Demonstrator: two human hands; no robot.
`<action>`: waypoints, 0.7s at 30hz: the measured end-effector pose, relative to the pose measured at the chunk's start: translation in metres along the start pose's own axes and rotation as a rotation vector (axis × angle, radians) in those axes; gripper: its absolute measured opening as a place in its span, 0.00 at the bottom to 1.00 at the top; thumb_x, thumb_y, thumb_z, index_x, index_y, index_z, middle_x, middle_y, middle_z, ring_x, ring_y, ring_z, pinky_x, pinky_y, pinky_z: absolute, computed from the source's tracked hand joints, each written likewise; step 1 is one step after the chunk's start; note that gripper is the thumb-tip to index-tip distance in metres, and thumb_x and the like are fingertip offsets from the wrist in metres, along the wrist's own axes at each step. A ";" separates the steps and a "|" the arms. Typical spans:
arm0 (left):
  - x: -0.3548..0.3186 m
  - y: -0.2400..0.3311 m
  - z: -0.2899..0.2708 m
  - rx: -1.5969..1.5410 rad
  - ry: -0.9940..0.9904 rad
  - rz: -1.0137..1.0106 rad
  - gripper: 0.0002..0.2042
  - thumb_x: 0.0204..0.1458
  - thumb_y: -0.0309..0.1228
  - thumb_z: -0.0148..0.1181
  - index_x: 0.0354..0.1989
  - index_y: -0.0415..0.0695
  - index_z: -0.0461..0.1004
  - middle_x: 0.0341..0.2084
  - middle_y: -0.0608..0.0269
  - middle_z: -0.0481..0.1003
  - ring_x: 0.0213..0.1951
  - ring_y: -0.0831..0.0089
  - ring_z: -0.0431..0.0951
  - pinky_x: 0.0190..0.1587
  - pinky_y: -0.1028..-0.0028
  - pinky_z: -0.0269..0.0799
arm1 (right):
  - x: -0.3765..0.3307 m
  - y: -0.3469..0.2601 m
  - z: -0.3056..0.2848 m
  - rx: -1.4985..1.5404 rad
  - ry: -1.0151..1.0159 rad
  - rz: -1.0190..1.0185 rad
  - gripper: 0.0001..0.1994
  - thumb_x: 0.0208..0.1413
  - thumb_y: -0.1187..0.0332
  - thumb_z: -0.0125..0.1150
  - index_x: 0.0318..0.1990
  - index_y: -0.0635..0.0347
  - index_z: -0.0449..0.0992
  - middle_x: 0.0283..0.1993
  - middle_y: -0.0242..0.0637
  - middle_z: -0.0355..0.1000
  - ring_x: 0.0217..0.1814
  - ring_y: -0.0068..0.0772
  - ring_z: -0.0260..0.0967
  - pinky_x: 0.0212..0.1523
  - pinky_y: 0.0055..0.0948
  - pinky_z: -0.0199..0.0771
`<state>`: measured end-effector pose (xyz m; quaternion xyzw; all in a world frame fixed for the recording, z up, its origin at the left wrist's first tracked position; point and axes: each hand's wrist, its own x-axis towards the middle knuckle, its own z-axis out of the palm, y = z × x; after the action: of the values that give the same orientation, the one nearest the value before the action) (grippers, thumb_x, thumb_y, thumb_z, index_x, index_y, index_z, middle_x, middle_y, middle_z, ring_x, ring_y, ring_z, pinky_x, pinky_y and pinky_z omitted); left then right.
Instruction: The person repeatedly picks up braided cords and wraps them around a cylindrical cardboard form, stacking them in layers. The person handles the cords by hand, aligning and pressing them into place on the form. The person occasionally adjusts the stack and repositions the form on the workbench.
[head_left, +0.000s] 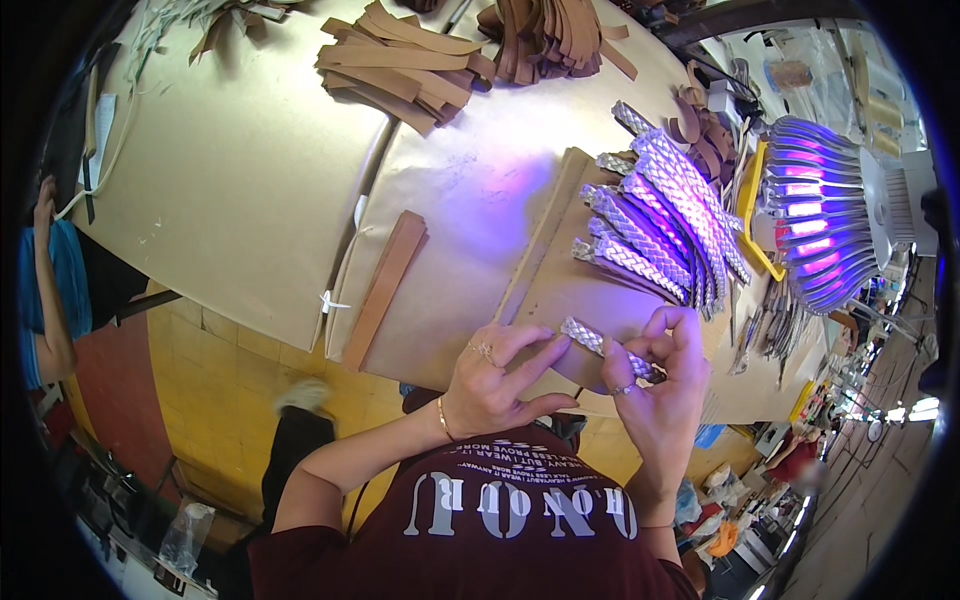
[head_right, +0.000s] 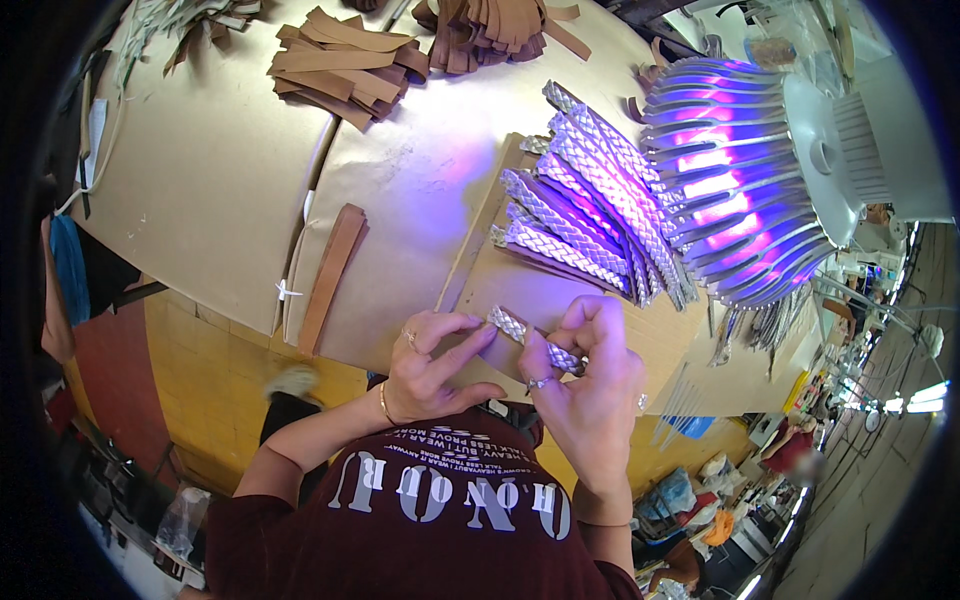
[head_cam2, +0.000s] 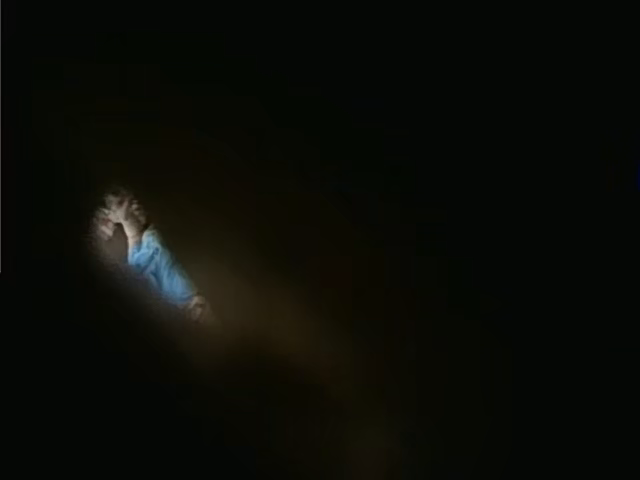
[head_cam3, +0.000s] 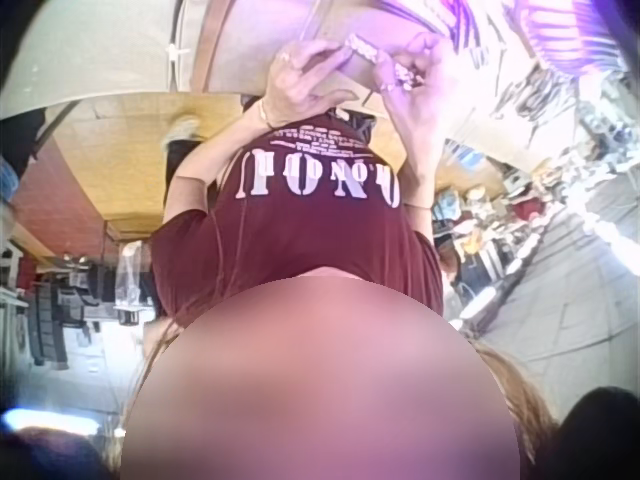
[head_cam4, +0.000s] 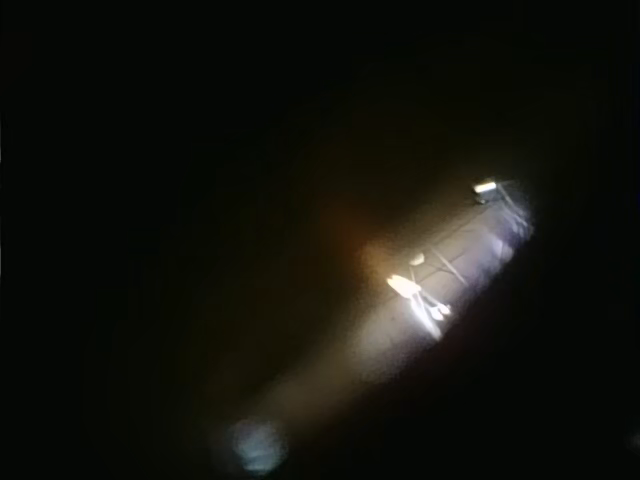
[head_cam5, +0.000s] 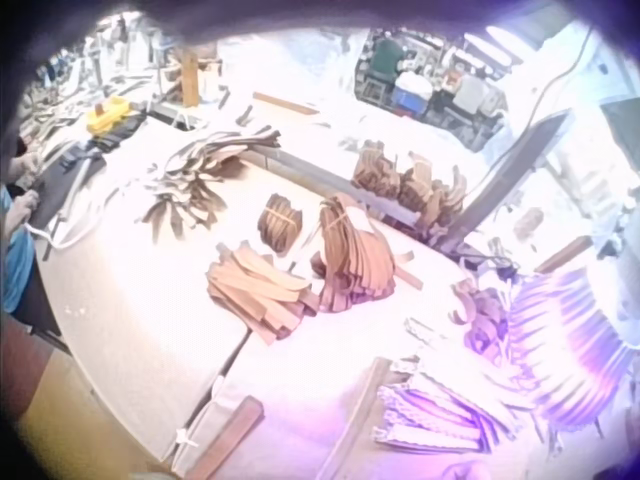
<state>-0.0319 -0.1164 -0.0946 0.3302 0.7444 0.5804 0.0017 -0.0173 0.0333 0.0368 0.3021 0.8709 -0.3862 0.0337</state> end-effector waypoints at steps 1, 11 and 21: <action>0.001 0.000 0.000 -0.004 0.003 0.003 0.32 0.39 0.47 0.73 0.51 0.40 0.76 0.43 0.57 0.71 0.36 0.61 0.73 0.38 0.65 0.69 | 0.000 0.001 0.000 -0.002 0.002 0.002 0.14 0.51 0.76 0.65 0.39 0.61 0.63 0.19 0.36 0.69 0.19 0.22 0.63 0.25 0.24 0.64; 0.005 0.005 0.003 -0.026 0.059 -0.049 0.36 0.38 0.48 0.74 0.56 0.41 0.73 0.43 0.56 0.70 0.35 0.61 0.73 0.39 0.64 0.70 | -0.001 0.001 0.001 -0.026 0.033 -0.045 0.14 0.51 0.76 0.65 0.39 0.60 0.64 0.21 0.35 0.69 0.22 0.25 0.66 0.25 0.26 0.66; 0.002 0.005 0.006 0.084 -0.068 -0.027 0.38 0.40 0.48 0.74 0.59 0.41 0.71 0.43 0.55 0.69 0.34 0.65 0.71 0.38 0.67 0.70 | -0.002 0.041 -0.057 -0.247 -0.120 -0.150 0.11 0.49 0.65 0.72 0.33 0.62 0.77 0.21 0.36 0.72 0.20 0.30 0.68 0.25 0.27 0.64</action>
<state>-0.0290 -0.1097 -0.0913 0.3396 0.7718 0.5371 0.0212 0.0172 0.0930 0.0509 0.2061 0.9284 -0.2948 0.0936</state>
